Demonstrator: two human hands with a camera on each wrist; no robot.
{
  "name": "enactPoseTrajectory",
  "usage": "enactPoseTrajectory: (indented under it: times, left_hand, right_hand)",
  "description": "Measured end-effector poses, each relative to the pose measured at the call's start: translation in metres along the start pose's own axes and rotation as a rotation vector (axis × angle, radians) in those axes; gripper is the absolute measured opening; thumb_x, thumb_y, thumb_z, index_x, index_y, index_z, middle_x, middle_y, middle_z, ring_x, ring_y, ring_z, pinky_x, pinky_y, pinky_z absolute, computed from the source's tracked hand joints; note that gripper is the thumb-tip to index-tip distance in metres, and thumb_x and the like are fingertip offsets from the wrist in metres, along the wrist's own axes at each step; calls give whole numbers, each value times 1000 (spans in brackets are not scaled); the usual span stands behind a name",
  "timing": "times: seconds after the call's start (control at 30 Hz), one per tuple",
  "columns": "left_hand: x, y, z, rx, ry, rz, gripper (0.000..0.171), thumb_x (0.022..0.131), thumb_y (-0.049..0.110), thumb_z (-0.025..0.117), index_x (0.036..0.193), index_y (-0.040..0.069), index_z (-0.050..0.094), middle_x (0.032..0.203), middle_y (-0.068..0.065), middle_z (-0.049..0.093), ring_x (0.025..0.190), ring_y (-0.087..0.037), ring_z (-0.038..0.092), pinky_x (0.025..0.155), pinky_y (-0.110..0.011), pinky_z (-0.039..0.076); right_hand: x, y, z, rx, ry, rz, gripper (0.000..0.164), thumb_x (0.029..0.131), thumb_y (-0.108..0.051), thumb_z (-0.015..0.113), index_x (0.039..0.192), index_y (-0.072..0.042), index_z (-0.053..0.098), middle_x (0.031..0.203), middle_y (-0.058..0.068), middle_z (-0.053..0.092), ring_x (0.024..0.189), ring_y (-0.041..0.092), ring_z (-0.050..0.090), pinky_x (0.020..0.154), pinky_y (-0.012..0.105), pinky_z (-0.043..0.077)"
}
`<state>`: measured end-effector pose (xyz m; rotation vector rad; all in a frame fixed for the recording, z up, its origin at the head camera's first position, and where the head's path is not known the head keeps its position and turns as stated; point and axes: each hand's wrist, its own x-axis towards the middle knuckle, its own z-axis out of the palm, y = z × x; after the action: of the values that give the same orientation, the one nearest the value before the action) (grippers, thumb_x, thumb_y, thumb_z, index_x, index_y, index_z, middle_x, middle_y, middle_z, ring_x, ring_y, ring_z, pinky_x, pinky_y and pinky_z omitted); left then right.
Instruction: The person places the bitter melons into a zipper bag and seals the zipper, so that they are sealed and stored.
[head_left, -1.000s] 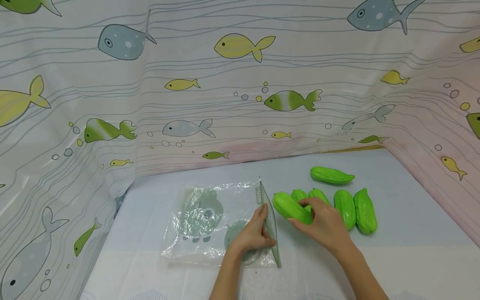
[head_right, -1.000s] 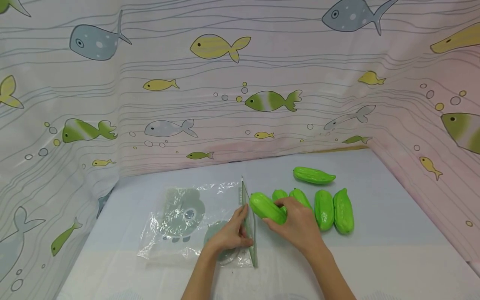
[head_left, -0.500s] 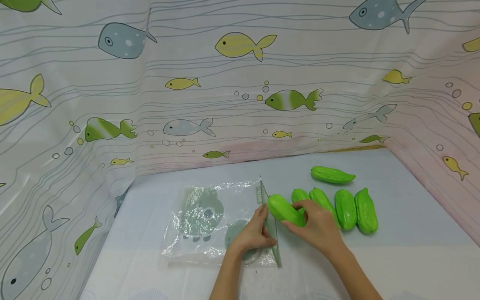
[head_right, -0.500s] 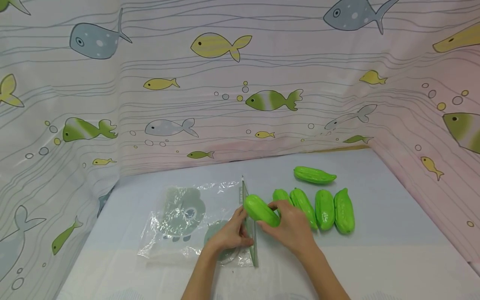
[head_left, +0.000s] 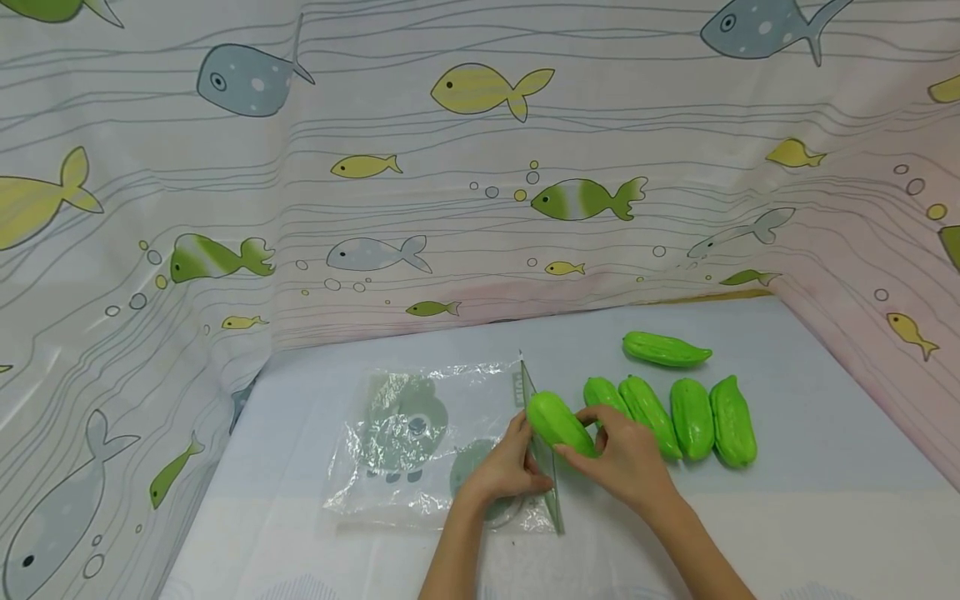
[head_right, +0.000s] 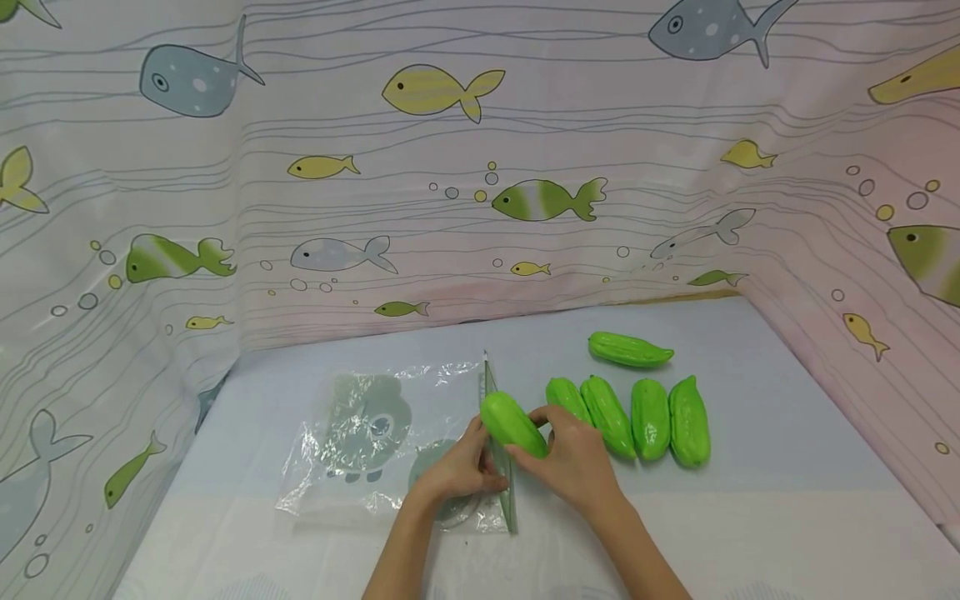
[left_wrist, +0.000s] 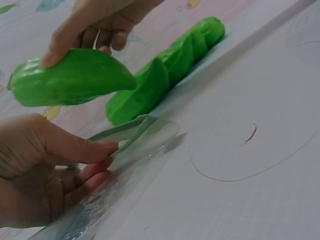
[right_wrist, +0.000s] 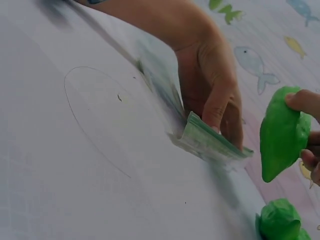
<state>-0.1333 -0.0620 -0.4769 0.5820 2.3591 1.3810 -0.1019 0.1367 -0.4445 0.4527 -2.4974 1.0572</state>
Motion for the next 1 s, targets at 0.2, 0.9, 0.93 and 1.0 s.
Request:
enactPoseTrajectory:
  times: [0.2, 0.9, 0.93, 1.0]
  left_hand:
    - [-1, 1, -1, 2, 2, 9, 101, 66, -6, 81, 151, 12, 30, 154, -9, 21, 69, -8, 53, 63, -23, 50]
    - [1, 0, 4, -54, 15, 51, 91, 59, -6, 84, 134, 6, 33, 102, 1, 57, 94, -11, 56, 94, -29, 42]
    - [1, 1, 4, -48, 13, 52, 92, 60, -5, 85, 135, 6, 33, 105, 1, 57, 96, -11, 56, 95, -29, 42]
    - [1, 1, 3, -11, 13, 60, 95, 60, -2, 86, 139, 5, 34, 121, -3, 54, 107, -15, 55, 100, -31, 40]
  right_hand:
    - [0, -9, 7, 138, -34, 173, 39, 72, -26, 86, 99, -8, 66, 76, -5, 64, 55, 2, 50, 45, 23, 40]
    - [-6, -16, 25, 199, -9, 240, 39, 71, -22, 86, 99, -10, 62, 86, -1, 68, 60, 3, 56, 50, 22, 46]
    - [-6, -16, 25, 184, -11, 245, 39, 71, -23, 86, 98, -9, 62, 85, 0, 67, 59, 3, 55, 49, 23, 45]
    - [-6, -15, 25, 146, -17, 267, 41, 71, -26, 86, 99, -8, 61, 83, 0, 66, 58, 4, 53, 49, 23, 43]
